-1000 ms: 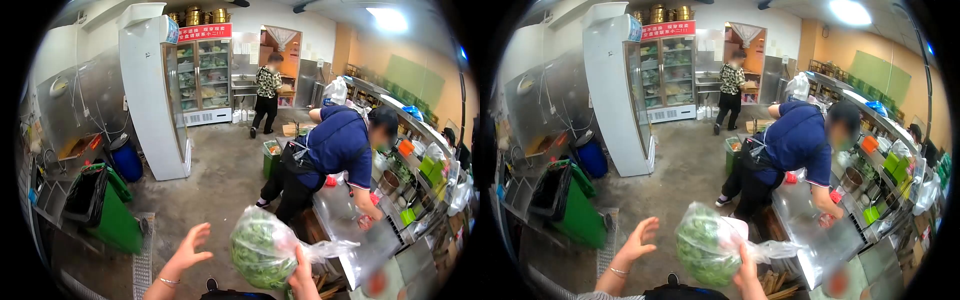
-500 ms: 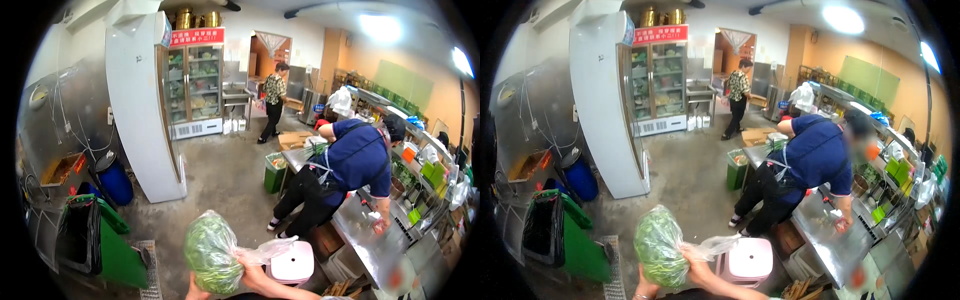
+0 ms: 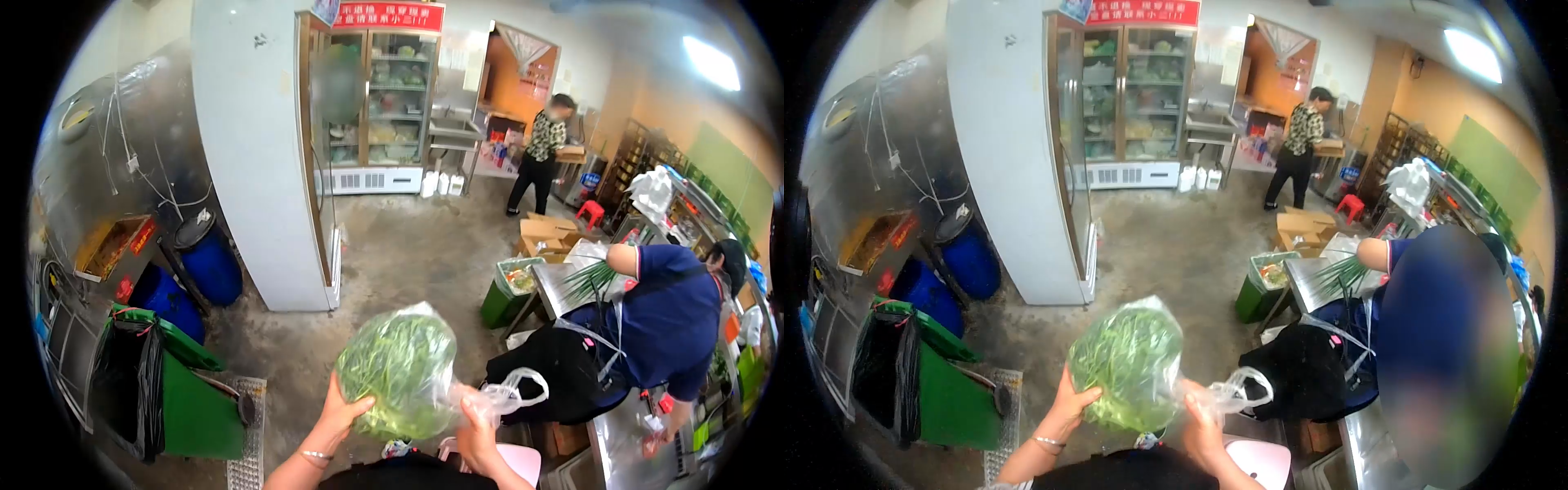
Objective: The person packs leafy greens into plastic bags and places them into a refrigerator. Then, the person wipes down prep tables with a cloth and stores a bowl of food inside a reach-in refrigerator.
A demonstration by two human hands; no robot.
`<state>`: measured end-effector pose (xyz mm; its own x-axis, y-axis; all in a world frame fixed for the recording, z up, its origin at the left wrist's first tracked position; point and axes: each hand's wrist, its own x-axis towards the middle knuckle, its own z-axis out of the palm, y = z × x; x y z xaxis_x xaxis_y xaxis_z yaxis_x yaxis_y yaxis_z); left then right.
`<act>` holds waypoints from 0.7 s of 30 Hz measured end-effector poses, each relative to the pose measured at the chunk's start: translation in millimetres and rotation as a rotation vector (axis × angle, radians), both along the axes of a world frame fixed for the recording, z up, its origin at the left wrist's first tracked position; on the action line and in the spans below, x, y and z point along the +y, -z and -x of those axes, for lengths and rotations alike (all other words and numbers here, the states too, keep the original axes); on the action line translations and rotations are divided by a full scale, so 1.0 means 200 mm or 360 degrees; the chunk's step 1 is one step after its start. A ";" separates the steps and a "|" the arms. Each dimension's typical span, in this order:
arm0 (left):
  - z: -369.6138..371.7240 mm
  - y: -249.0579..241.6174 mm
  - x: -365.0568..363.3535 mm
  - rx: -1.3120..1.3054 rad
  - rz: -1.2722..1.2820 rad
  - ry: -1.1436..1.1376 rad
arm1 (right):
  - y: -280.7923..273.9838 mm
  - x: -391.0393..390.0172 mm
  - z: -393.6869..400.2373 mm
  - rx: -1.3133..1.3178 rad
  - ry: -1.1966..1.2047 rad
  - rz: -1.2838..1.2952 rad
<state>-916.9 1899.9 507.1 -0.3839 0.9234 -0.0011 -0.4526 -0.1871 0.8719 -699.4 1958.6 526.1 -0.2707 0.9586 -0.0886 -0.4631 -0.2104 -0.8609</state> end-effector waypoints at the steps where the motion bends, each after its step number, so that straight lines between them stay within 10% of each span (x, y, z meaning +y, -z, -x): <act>1: -0.01 -0.03 0.12 0.0137 0.0004 -0.0058 | -0.04 0.11 0.02 -0.0166 0.0040 -0.0159; 2: 0.00 -0.06 0.23 0.0237 0.0066 -0.0112 | -0.11 0.19 0.05 -0.0835 0.0131 -0.0688; 5: 0.05 -0.04 0.60 0.0834 0.0051 -0.0435 | -0.17 0.50 0.21 -0.1131 0.0182 -0.0933; 12: 0.17 -0.03 1.26 0.2309 0.0498 -0.0747 | -0.03 1.08 0.74 -0.0301 -0.0413 -0.0122; 16: 0.16 0.02 1.51 0.2906 0.0347 -0.0568 | 0.01 1.42 0.95 0.0172 -0.0093 0.0097; 21: 0.41 -0.06 1.86 0.2399 0.0010 -0.0114 | 0.11 2.03 1.06 0.0090 -0.0018 0.0227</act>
<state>-998.9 2272.6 518.2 -0.0724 0.9046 0.4201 0.8507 -0.1638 0.4994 -910.5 2363.9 505.0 -0.2896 0.9343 -0.2080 -0.5071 -0.3341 -0.7945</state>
